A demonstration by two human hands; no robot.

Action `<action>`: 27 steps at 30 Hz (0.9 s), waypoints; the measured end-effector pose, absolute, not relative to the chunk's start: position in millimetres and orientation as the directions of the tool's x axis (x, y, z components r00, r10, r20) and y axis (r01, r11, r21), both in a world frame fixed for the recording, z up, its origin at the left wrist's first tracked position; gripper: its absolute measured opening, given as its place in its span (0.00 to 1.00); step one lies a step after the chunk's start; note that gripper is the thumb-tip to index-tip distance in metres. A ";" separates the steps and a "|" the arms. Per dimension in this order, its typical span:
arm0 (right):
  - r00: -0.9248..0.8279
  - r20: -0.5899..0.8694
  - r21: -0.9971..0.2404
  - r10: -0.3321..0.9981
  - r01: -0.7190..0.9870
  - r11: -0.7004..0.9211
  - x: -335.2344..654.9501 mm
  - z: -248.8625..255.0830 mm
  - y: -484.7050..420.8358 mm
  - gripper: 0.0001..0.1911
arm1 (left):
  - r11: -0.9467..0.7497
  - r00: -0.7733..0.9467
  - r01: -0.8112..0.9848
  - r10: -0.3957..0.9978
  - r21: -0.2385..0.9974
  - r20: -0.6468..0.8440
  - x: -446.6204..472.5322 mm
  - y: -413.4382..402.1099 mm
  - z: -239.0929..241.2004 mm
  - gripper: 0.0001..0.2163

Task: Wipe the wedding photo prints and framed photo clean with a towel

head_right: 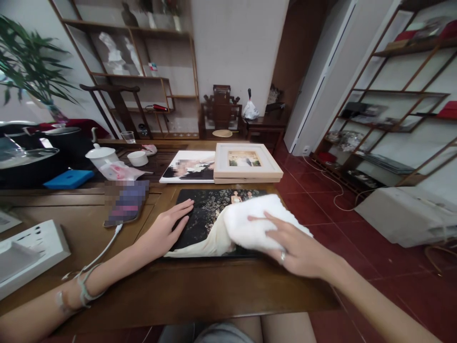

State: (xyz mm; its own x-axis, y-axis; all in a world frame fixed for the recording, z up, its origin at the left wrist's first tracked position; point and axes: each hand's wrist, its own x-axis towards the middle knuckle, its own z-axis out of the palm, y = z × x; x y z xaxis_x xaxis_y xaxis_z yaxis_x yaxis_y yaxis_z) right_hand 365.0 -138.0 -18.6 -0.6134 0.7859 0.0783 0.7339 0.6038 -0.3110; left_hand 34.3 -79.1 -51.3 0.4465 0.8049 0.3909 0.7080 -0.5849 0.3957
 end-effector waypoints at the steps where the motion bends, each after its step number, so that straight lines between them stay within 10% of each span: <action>1: -0.582 0.084 -0.294 0.808 0.761 0.579 365.3 -19.3 -123.5 0.15 | -0.587 0.447 0.707 0.803 0.395 0.394 34.2 -79.1 -51.6 0.18; 13: -0.438 0.167 -0.216 0.884 0.858 0.466 359.1 -28.4 -58.2 0.17 | -0.578 0.446 0.725 0.808 0.374 0.384 33.4 -78.2 -53.9 0.18; 27: -0.783 0.153 -0.257 0.602 0.557 0.790 334.0 -9.9 -178.3 0.05 | -0.592 0.462 0.723 0.798 0.357 0.386 33.5 -78.1 -56.1 0.18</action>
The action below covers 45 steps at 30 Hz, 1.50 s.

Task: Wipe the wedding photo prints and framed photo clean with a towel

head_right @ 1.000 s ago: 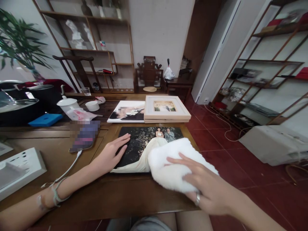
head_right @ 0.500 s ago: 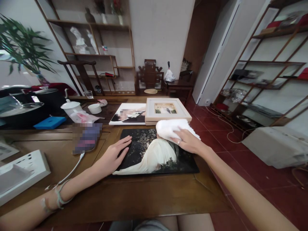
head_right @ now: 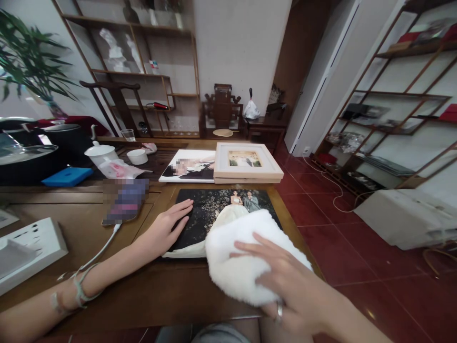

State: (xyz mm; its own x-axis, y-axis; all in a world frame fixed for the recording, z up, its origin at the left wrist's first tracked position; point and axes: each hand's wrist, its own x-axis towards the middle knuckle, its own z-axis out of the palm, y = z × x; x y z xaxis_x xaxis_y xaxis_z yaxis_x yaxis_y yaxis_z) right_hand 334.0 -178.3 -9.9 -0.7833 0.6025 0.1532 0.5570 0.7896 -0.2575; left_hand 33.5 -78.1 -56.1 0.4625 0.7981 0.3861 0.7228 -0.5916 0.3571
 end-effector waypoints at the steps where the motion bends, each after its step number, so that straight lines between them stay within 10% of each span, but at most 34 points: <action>1: -0.763 0.157 -0.246 0.627 0.585 0.773 336.4 -12.3 -166.8 0.06 | -0.595 0.467 0.723 0.796 0.352 0.386 33.2 -77.9 -56.3 0.18; 11: -0.581 0.293 -0.111 0.759 0.768 0.631 349.2 -36.9 -48.3 0.15 | -0.612 0.488 0.718 0.782 0.331 0.387 32.4 -78.8 -55.8 0.18; 23: -0.837 0.179 -0.209 0.516 0.481 0.852 289.0 -25.9 -169.5 0.07 | -0.578 0.464 0.740 0.808 0.342 0.362 33.8 -79.8 -55.5 0.19; 36: -0.631 0.248 -0.128 0.735 0.731 0.670 279.3 -19.8 -48.3 0.15 | -0.589 0.480 0.728 0.803 0.350 0.353 32.3 -80.4 -57.9 0.19; 45: -0.732 0.109 -0.226 0.673 0.641 0.734 269.2 -16.2 -154.7 0.13 | -0.592 0.483 0.735 0.800 0.332 0.357 32.8 -79.8 -58.4 0.19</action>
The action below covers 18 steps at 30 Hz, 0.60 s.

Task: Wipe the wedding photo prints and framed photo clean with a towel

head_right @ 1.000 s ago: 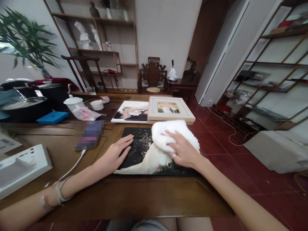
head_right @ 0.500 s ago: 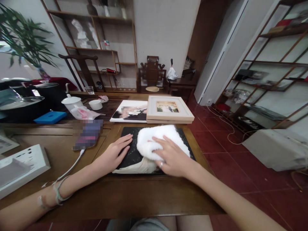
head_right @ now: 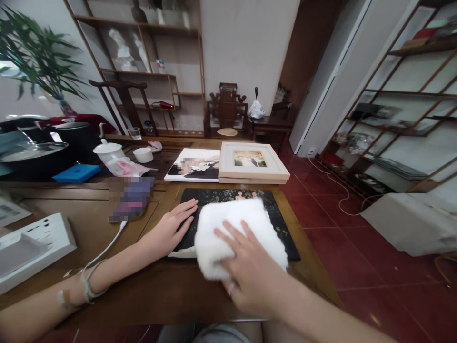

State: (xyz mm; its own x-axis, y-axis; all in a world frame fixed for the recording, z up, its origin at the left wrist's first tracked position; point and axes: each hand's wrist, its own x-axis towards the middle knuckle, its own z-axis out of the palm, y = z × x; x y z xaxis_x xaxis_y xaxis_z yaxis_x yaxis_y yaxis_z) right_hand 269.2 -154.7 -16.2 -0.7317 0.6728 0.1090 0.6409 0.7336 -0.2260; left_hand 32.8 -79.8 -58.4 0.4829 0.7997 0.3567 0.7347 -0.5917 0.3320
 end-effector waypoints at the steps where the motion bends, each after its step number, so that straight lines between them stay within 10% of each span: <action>1: -0.753 0.081 -0.236 0.653 0.622 0.746 268.7 -15.1 -167.3 0.11 | -0.592 0.483 0.734 0.799 0.332 0.359 32.8 -79.7 -58.0 0.19; 18: -0.609 0.223 -0.121 0.761 0.758 0.642 241.2 -15.9 -46.5 0.19 | -0.602 0.477 0.709 0.793 0.368 0.378 32.3 -80.8 -56.5 0.18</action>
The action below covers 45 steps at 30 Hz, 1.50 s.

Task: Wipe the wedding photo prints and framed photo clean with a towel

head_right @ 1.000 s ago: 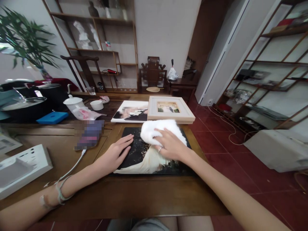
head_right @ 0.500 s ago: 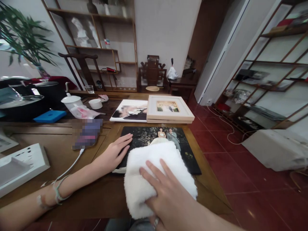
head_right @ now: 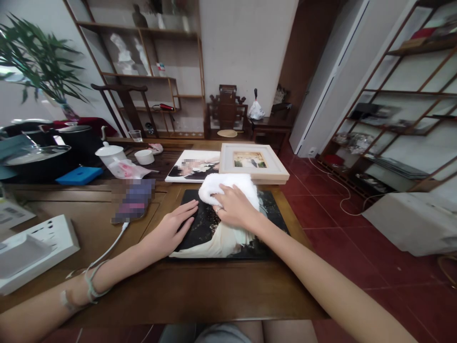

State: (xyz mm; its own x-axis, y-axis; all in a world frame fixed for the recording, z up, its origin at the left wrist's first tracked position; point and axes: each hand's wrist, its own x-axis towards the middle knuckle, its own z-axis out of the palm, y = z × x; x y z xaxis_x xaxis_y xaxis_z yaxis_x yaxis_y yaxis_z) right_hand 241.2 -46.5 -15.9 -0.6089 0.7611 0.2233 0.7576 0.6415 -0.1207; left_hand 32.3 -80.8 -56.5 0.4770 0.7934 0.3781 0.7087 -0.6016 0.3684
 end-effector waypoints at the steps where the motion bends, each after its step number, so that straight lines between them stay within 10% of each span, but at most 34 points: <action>1: -0.608 0.226 -0.119 0.761 0.758 0.642 240.0 -15.9 -46.3 0.19 | -0.599 0.474 0.712 0.795 0.367 0.378 32.5 -80.8 -56.5 0.18; 18: -0.751 0.065 -0.304 0.657 0.612 0.730 264.6 -7.0 -169.2 0.15 | -0.575 0.463 0.720 0.815 0.387 0.349 32.1 -80.5 -55.7 0.18; 27: -0.564 0.168 -0.119 0.809 0.803 0.584 258.3 -11.1 -80.1 0.19 | -0.578 0.458 0.694 0.814 0.428 0.356 33.7 -81.9 -54.1 0.18; 39: -0.909 0.065 -0.222 0.411 0.389 0.894 239.0 -1.2 -136.6 0.14 | -0.443 0.246 0.616 0.893 0.651 0.376 30.8 -90.6 -38.6 0.23; 45: -0.838 0.097 -0.327 0.537 0.483 0.812 275.1 0.8 -152.6 0.20 | -0.496 0.402 0.686 0.868 0.532 0.291 36.2 -96.3 -47.1 0.22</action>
